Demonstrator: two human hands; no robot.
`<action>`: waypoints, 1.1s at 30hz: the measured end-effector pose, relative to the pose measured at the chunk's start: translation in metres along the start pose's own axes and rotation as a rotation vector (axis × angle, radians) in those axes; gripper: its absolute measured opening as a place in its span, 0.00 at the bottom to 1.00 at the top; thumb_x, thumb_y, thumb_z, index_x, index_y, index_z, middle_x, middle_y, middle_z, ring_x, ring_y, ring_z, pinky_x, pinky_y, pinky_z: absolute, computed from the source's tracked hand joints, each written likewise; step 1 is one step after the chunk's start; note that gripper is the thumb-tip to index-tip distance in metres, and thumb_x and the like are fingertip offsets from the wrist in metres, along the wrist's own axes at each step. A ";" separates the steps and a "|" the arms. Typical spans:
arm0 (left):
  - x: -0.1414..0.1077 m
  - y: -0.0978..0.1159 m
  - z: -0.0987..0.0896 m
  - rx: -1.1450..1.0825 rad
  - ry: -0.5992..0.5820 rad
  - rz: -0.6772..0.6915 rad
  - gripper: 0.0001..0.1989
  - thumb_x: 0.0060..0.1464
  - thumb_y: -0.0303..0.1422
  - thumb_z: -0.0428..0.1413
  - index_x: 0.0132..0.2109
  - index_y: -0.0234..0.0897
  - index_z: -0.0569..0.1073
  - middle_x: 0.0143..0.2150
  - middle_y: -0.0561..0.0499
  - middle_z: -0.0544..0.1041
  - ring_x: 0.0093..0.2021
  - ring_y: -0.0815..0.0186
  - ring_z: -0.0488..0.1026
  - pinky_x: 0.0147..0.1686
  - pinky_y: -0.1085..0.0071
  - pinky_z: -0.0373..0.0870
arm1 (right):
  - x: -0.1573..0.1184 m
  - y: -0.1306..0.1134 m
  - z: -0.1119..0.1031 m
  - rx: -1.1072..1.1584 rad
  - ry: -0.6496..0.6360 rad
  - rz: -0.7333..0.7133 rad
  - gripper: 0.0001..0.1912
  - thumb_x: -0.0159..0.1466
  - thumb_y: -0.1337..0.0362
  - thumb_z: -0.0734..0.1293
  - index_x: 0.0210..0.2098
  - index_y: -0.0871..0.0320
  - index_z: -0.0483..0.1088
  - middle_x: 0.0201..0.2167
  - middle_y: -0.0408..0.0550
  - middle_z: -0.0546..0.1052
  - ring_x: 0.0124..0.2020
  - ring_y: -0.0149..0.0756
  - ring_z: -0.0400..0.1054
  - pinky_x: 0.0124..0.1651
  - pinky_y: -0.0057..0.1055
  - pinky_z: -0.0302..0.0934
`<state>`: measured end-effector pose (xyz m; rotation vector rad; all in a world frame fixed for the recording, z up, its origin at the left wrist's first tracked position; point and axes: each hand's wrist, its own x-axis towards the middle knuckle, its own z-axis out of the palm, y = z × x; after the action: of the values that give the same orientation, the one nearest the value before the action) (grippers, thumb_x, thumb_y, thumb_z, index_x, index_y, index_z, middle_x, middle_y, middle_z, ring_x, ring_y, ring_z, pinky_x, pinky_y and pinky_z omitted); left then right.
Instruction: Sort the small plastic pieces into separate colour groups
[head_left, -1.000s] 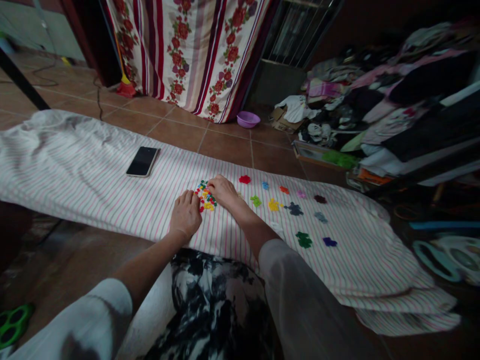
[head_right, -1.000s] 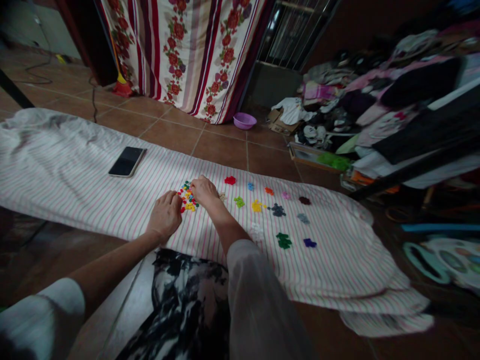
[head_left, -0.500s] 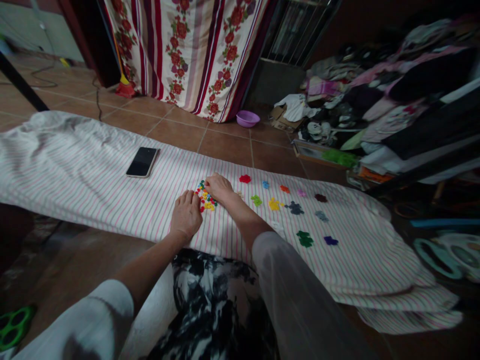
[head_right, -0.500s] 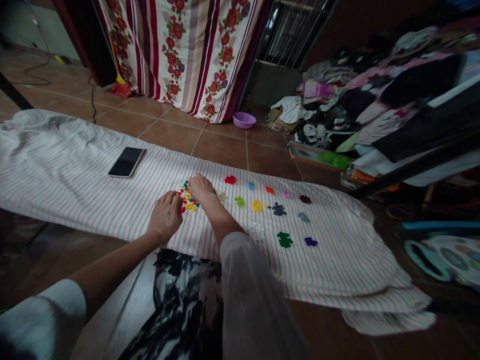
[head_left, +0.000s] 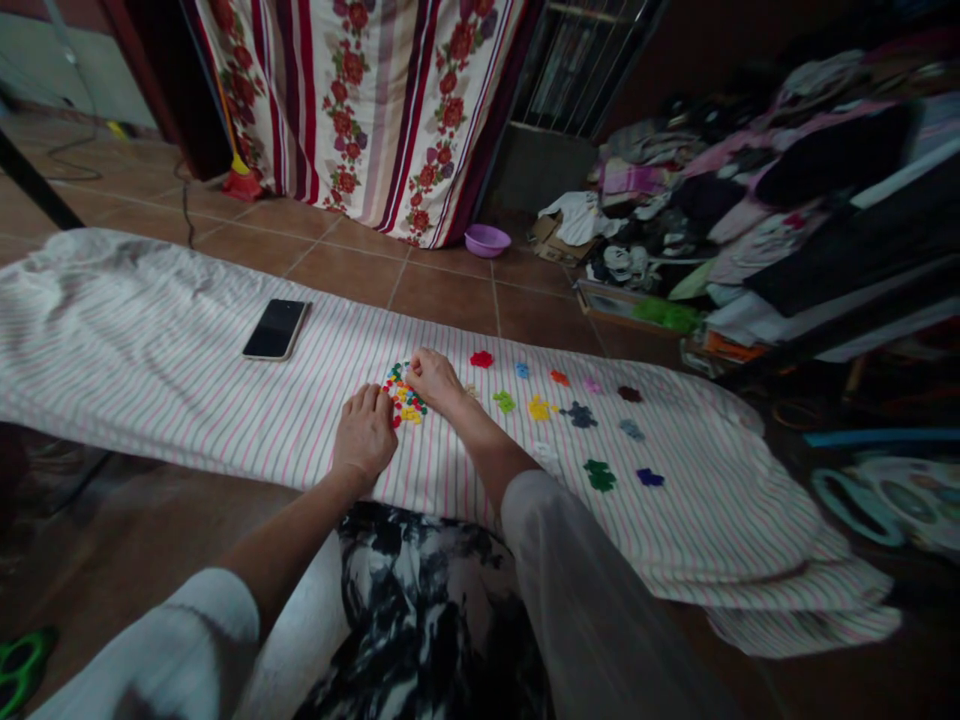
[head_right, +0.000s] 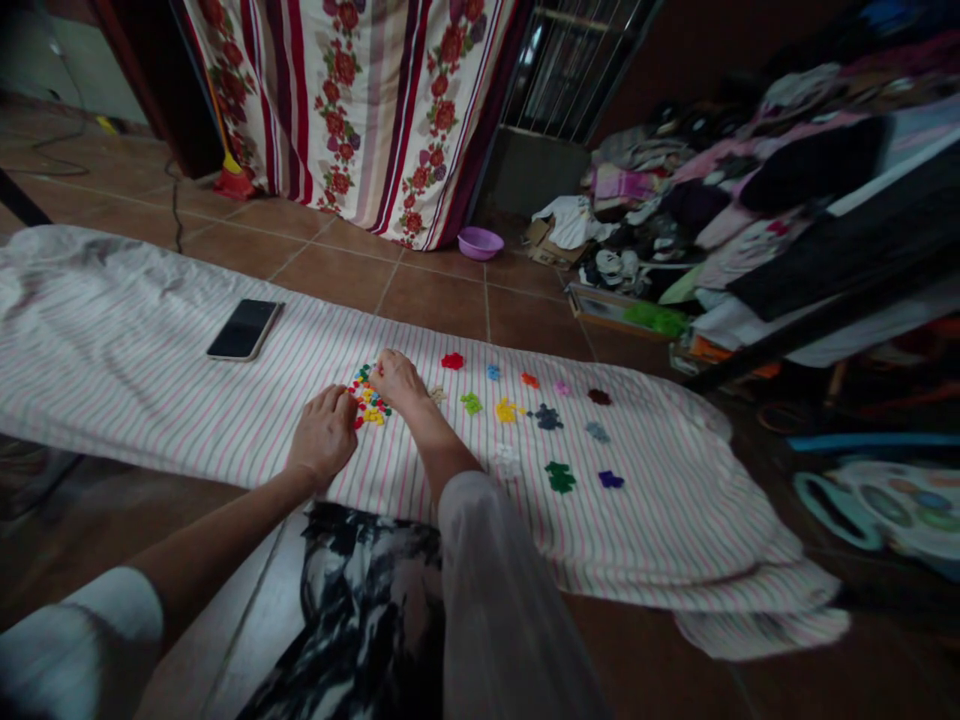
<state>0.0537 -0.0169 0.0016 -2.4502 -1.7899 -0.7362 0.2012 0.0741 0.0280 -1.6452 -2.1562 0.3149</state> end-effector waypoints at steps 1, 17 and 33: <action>0.000 0.000 0.000 0.001 0.005 0.002 0.13 0.62 0.29 0.42 0.47 0.33 0.70 0.52 0.38 0.72 0.58 0.52 0.64 0.54 0.56 0.63 | -0.001 0.001 0.000 0.005 0.011 0.004 0.05 0.59 0.71 0.63 0.34 0.59 0.70 0.32 0.46 0.73 0.35 0.34 0.64 0.41 0.28 0.57; -0.001 -0.003 0.003 0.032 0.048 0.034 0.11 0.60 0.28 0.44 0.45 0.33 0.69 0.52 0.37 0.73 0.55 0.52 0.68 0.51 0.56 0.66 | -0.021 0.017 -0.014 0.176 0.087 0.076 0.06 0.55 0.72 0.64 0.30 0.55 0.63 0.27 0.40 0.70 0.30 0.30 0.64 0.35 0.26 0.56; -0.002 -0.006 0.006 0.067 0.056 0.049 0.11 0.60 0.28 0.46 0.46 0.32 0.70 0.52 0.38 0.73 0.54 0.51 0.68 0.51 0.57 0.66 | -0.078 0.178 -0.092 0.186 0.630 0.524 0.10 0.53 0.65 0.62 0.34 0.57 0.71 0.30 0.48 0.78 0.34 0.37 0.72 0.43 0.34 0.66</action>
<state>0.0502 -0.0144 -0.0061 -2.3965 -1.7003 -0.7214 0.4137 0.0427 0.0223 -1.8597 -1.1966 0.1095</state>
